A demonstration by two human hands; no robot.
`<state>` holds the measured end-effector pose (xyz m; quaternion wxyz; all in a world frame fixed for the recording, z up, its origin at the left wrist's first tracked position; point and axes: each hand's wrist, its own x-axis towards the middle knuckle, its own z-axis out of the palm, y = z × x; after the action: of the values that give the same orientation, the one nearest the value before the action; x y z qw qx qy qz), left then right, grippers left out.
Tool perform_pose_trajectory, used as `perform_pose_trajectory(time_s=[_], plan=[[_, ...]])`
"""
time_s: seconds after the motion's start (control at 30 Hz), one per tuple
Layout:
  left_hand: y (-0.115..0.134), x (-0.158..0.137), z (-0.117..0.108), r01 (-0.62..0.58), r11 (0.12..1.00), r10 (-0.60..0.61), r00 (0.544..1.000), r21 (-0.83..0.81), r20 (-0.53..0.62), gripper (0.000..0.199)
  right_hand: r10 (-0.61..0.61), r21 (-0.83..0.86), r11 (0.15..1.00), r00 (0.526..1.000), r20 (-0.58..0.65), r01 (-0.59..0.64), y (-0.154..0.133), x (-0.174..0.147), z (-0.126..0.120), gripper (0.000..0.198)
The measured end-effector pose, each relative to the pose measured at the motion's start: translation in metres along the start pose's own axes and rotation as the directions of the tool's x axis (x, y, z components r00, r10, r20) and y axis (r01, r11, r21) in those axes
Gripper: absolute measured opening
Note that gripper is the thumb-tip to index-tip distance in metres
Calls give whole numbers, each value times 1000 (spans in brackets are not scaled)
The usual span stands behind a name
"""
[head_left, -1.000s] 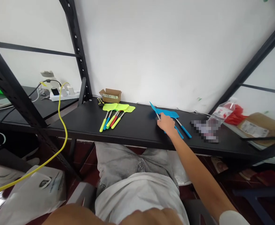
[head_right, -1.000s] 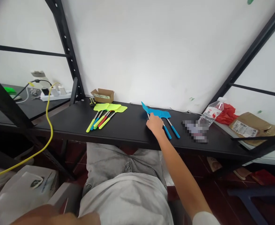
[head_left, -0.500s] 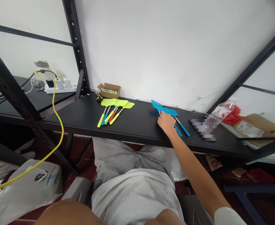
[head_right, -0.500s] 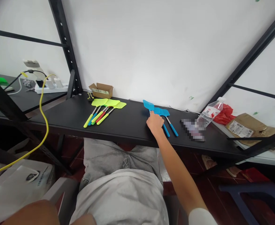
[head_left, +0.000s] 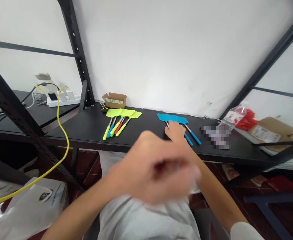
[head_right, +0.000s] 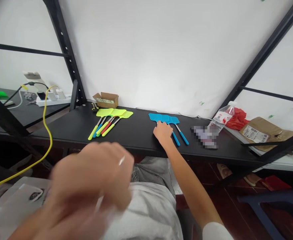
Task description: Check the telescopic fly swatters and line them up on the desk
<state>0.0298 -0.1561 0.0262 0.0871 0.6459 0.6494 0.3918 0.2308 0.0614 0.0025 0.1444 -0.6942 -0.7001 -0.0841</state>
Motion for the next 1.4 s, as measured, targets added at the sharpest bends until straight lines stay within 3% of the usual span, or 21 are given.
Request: perform_pose_trajectory(time_s=[0.1,0.13,0.17,0.23,0.3,0.43,0.7,1.0,1.13,1.3,1.4], plan=[[9,62,6,-313,949,315,948,-43,47,46,-56,54,997,995,-86,61,-3,-13,-5,32],[7,80,7,-357,934,355,933,16,59,38,-79,74,993,989,-127,89,-5,-19,-5,33],[3,96,9,-349,930,344,937,111,70,32,-105,98,988,980,-169,123,-6,-25,-6,33],[-13,121,15,-213,917,207,977,338,52,28,-155,151,970,961,-228,192,-7,-35,-4,32],[-35,134,23,-139,855,129,990,499,53,30,-199,204,946,948,-250,252,-7,-43,-2,32],[-65,140,40,-74,758,9,995,648,103,38,-205,286,916,942,-267,280,-4,-47,2,33],[-65,137,51,15,718,-63,997,696,43,35,-163,356,903,958,-235,241,0,-48,2,31],[-58,139,58,-112,769,15,988,629,156,32,-154,490,828,951,-269,272,3,-46,3,27],[-42,134,57,-128,836,39,984,534,175,30,-118,646,711,953,-281,278,6,-40,8,25],[-26,125,62,-231,884,170,969,407,181,25,-83,896,409,984,-155,175,11,-27,19,32],[-22,119,71,-303,883,264,952,359,154,25,-104,947,296,990,-97,124,12,-24,21,39]])
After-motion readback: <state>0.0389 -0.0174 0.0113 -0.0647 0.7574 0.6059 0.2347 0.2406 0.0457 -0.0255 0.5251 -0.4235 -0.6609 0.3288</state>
